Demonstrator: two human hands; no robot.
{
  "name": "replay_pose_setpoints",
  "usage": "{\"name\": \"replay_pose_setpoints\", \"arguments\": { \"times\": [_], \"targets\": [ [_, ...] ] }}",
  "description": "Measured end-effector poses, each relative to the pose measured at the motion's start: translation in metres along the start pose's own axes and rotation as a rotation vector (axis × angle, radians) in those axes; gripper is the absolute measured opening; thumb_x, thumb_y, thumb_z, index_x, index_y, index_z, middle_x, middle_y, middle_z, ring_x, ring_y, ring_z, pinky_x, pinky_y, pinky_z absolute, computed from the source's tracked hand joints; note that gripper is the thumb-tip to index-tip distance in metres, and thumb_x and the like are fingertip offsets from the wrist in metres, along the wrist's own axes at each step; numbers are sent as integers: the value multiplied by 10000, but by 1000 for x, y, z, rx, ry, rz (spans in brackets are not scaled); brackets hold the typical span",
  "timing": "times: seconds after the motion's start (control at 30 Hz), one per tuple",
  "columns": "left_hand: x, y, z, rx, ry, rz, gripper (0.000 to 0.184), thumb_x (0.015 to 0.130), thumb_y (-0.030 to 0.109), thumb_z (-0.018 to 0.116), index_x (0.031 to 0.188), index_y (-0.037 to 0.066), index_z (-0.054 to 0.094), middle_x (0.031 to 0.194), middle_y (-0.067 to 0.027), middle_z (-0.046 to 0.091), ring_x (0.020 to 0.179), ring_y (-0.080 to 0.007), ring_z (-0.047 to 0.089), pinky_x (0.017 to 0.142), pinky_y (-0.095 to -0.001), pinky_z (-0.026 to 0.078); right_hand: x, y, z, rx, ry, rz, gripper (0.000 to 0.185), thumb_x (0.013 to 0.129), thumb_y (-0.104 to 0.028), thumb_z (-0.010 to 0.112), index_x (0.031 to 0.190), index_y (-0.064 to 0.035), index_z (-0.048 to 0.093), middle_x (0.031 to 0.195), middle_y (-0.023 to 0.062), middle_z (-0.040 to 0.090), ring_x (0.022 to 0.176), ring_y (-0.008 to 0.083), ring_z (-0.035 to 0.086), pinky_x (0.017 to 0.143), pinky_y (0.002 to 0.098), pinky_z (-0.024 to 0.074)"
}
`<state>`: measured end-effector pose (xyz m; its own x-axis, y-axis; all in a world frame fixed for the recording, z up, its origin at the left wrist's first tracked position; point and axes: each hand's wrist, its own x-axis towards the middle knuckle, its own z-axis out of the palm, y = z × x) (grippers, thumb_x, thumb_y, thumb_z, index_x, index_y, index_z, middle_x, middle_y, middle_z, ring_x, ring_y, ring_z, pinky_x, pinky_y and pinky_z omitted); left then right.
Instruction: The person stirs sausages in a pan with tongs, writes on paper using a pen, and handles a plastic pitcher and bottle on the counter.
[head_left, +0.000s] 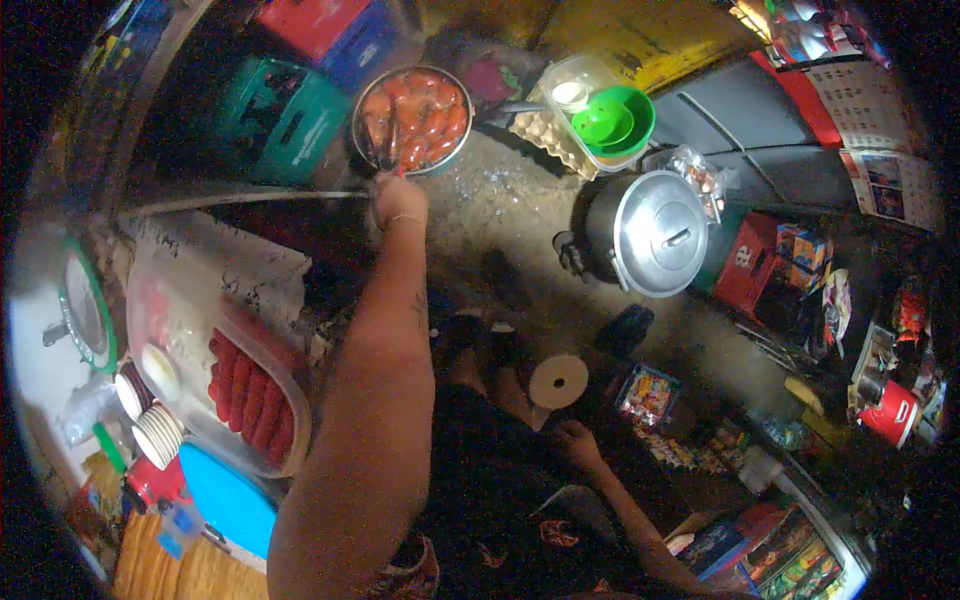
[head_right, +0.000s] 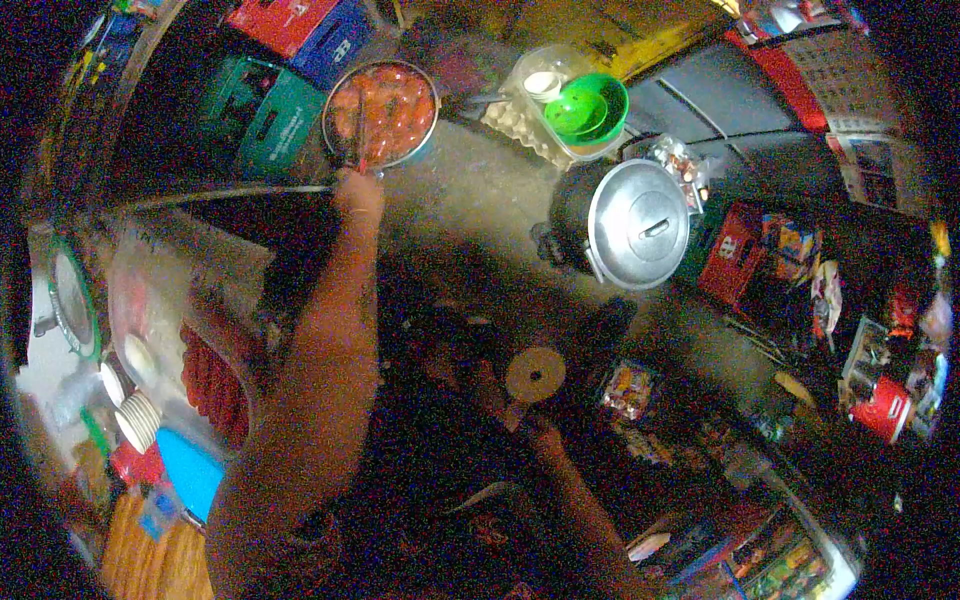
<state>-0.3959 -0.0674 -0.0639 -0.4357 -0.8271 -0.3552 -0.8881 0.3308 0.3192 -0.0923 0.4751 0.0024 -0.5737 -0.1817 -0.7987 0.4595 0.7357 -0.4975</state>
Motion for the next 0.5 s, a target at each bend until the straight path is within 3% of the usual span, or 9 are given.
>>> {"name": "replay_pose_setpoints", "arguments": {
  "times": [0.2,0.3,0.5],
  "targets": [
    [0,-14,0,-43,35,20,458,827,255,698,1152,-7,509,1137,-275,634,1026,-422,650,876,-488,531,-5,-28,-8,63,-55,164,293,919,-228,644,1154,-53,643,988,70,690,859,155,642,754,325,523],
    [-7,-22,-6,-95,-6,-2,463,815,243,715,1149,-7,514,1126,-270,642,1018,-413,657,868,-489,536,4,5,4,69,-25,48,286,921,-213,645,1151,-45,632,985,67,692,859,149,645,745,314,523],
    [4,-60,24,-169,70,-31,376,814,164,694,1128,19,547,1109,-228,664,1022,-411,658,858,-486,538,8,17,8,129,-36,51,278,917,-211,658,1141,-48,632,985,56,690,864,155,646,757,305,524]
  ]
}}
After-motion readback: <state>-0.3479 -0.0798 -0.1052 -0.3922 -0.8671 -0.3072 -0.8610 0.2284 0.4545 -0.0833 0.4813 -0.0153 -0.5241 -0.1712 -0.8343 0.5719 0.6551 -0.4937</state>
